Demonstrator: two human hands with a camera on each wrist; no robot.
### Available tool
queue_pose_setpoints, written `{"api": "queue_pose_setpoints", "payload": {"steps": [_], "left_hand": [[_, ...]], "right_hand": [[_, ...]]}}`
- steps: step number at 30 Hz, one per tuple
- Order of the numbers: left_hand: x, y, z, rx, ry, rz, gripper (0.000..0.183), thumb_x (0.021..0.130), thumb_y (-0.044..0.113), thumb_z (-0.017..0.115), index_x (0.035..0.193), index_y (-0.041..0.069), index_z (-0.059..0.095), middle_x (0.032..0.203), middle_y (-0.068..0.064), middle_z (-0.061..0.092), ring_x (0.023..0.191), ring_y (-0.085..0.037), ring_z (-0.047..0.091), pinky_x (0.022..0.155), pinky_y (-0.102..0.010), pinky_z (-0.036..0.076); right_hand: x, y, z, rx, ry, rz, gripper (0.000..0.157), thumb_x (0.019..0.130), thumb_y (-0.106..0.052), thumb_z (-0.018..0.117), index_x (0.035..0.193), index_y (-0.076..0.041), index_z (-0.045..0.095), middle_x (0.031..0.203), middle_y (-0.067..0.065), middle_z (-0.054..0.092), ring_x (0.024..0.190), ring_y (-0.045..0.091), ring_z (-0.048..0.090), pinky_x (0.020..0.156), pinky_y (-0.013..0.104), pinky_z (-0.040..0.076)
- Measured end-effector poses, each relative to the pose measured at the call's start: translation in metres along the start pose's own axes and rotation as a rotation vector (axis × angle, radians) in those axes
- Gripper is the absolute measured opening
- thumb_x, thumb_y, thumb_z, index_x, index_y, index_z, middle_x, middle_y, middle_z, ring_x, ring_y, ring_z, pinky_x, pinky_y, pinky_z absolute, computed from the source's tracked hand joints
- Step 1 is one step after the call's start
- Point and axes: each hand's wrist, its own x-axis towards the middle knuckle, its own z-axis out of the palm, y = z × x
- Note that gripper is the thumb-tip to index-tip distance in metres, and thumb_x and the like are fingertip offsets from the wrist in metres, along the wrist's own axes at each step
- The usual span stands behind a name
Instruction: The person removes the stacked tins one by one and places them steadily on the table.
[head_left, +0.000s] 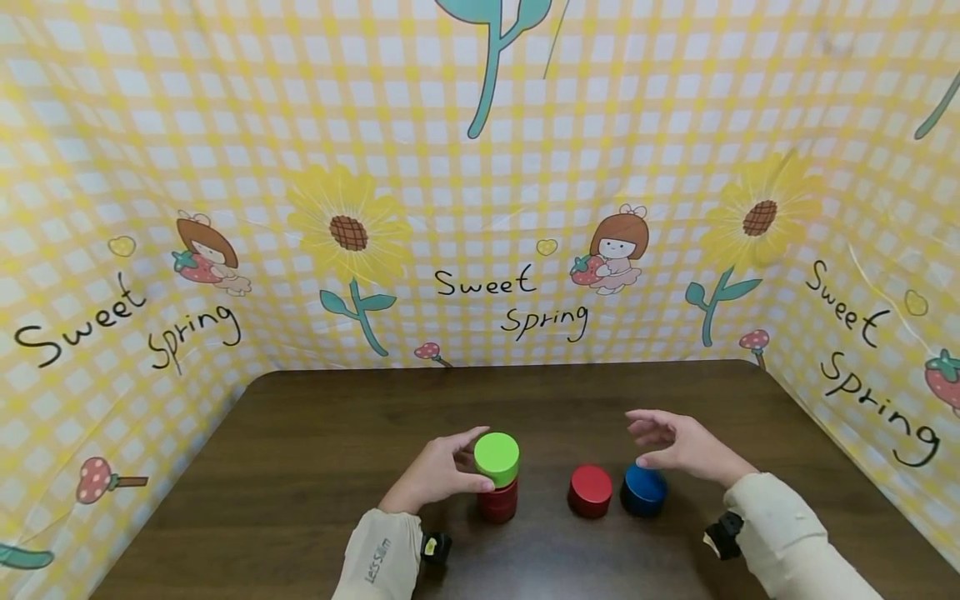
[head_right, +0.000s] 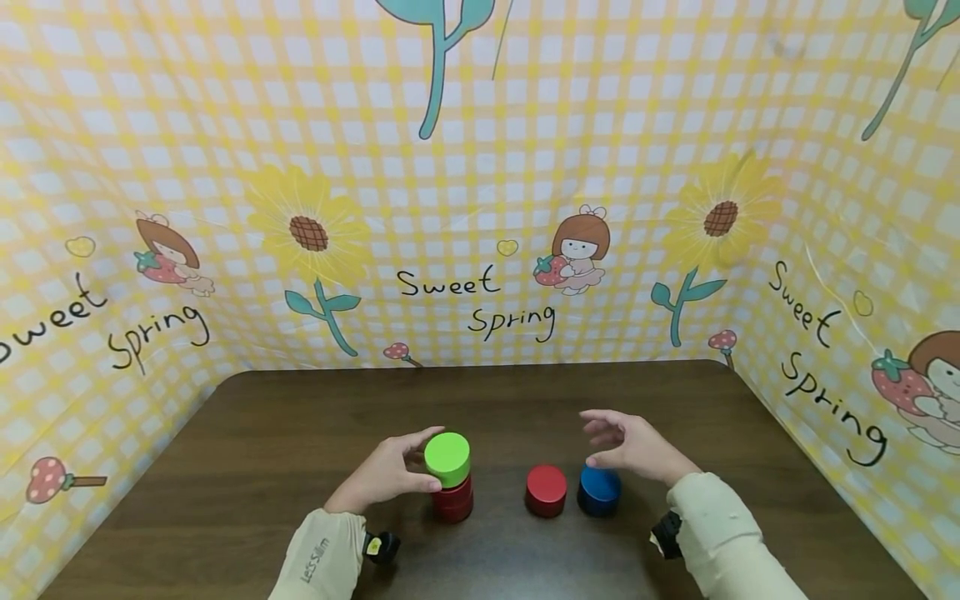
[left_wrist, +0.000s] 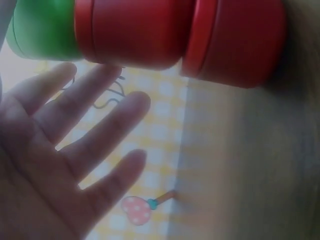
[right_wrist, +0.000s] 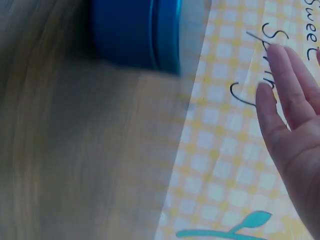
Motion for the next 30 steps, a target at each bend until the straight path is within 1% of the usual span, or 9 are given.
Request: {"api": "queue_pose_setpoints", "payload": {"steps": [2, 5, 9, 13, 17, 20, 24, 27, 30], "left_hand": [[0.000, -0.001, 0.000, -0.004, 0.002, 0.004, 0.075, 0.077, 0.020, 0.082, 0.139, -0.002, 0.047, 0.112, -0.014, 0.066, 0.096, -0.026, 0.064, 0.079, -0.035, 0.052], [-0.001, -0.002, -0.001, -0.016, 0.004, 0.008, 0.074, 0.077, 0.020, 0.081, 0.138, -0.003, 0.047, 0.111, -0.014, 0.066, 0.097, -0.027, 0.064, 0.081, -0.037, 0.052], [-0.003, -0.003, -0.002, -0.030, 0.003, -0.001, 0.072, 0.078, 0.019, 0.081, 0.137, -0.004, 0.048, 0.113, -0.016, 0.064, 0.099, -0.031, 0.063, 0.082, -0.041, 0.052], [-0.002, -0.005, -0.001, -0.030, 0.000, -0.007, 0.070, 0.078, 0.019, 0.081, 0.136, -0.004, 0.049, 0.114, -0.016, 0.064, 0.100, -0.031, 0.063, 0.083, -0.042, 0.052], [-0.002, -0.007, 0.000, -0.034, 0.000, -0.013, 0.069, 0.077, 0.019, 0.081, 0.134, -0.003, 0.051, 0.115, -0.016, 0.063, 0.100, -0.031, 0.063, 0.082, -0.041, 0.052], [-0.002, -0.008, 0.001, -0.041, 0.005, -0.021, 0.067, 0.077, 0.019, 0.081, 0.133, -0.003, 0.052, 0.118, -0.017, 0.063, 0.100, -0.031, 0.062, 0.081, -0.041, 0.052], [-0.002, -0.009, 0.002, -0.034, 0.017, -0.026, 0.066, 0.076, 0.019, 0.082, 0.132, -0.002, 0.053, 0.117, -0.016, 0.063, 0.098, -0.030, 0.063, 0.079, -0.040, 0.053], [0.000, -0.009, 0.003, -0.028, 0.018, -0.026, 0.065, 0.076, 0.020, 0.082, 0.131, -0.002, 0.054, 0.114, -0.014, 0.064, 0.097, -0.028, 0.063, 0.078, -0.039, 0.052], [0.002, -0.008, 0.003, -0.028, 0.012, -0.027, 0.065, 0.075, 0.020, 0.082, 0.130, -0.002, 0.054, 0.111, -0.011, 0.064, 0.095, -0.025, 0.063, 0.077, -0.036, 0.052]], "right_hand": [[0.003, 0.000, 0.004, 0.011, 0.044, -0.007, 0.061, 0.086, -0.009, 0.070, 0.135, 0.013, 0.041, 0.119, 0.029, 0.055, 0.105, 0.043, 0.057, 0.078, 0.029, 0.052], [0.005, -0.001, 0.010, 0.032, 0.094, 0.001, 0.060, 0.086, -0.009, 0.071, 0.135, 0.011, 0.043, 0.118, 0.028, 0.056, 0.103, 0.042, 0.058, 0.077, 0.028, 0.052], [0.010, -0.005, 0.015, 0.054, 0.120, 0.009, 0.060, 0.085, -0.012, 0.072, 0.134, 0.009, 0.045, 0.117, 0.026, 0.057, 0.103, 0.044, 0.056, 0.076, 0.028, 0.052], [0.013, -0.007, 0.019, 0.076, 0.110, -0.006, 0.060, 0.085, -0.011, 0.073, 0.133, 0.010, 0.045, 0.116, 0.025, 0.058, 0.101, 0.042, 0.057, 0.077, 0.028, 0.052], [0.017, -0.007, 0.024, 0.074, 0.089, -0.026, 0.059, 0.085, -0.010, 0.073, 0.133, 0.010, 0.046, 0.116, 0.024, 0.058, 0.100, 0.040, 0.058, 0.078, 0.028, 0.051], [0.020, -0.009, 0.029, 0.068, 0.077, -0.031, 0.058, 0.085, -0.011, 0.072, 0.132, 0.010, 0.046, 0.115, 0.024, 0.058, 0.099, 0.034, 0.060, 0.078, 0.028, 0.051], [0.024, -0.010, 0.034, 0.064, 0.062, -0.037, 0.057, 0.085, -0.012, 0.072, 0.132, 0.010, 0.047, 0.114, 0.024, 0.058, 0.096, 0.020, 0.061, 0.078, 0.028, 0.051], [0.026, -0.010, 0.038, 0.068, 0.048, -0.037, 0.057, 0.086, -0.012, 0.072, 0.132, 0.010, 0.047, 0.114, 0.022, 0.059, 0.096, 0.023, 0.061, 0.078, 0.028, 0.051], [0.029, -0.011, 0.043, 0.095, 0.027, -0.036, 0.058, 0.086, -0.011, 0.071, 0.133, 0.011, 0.046, 0.115, 0.024, 0.058, 0.101, 0.035, 0.060, 0.079, 0.028, 0.051]]}}
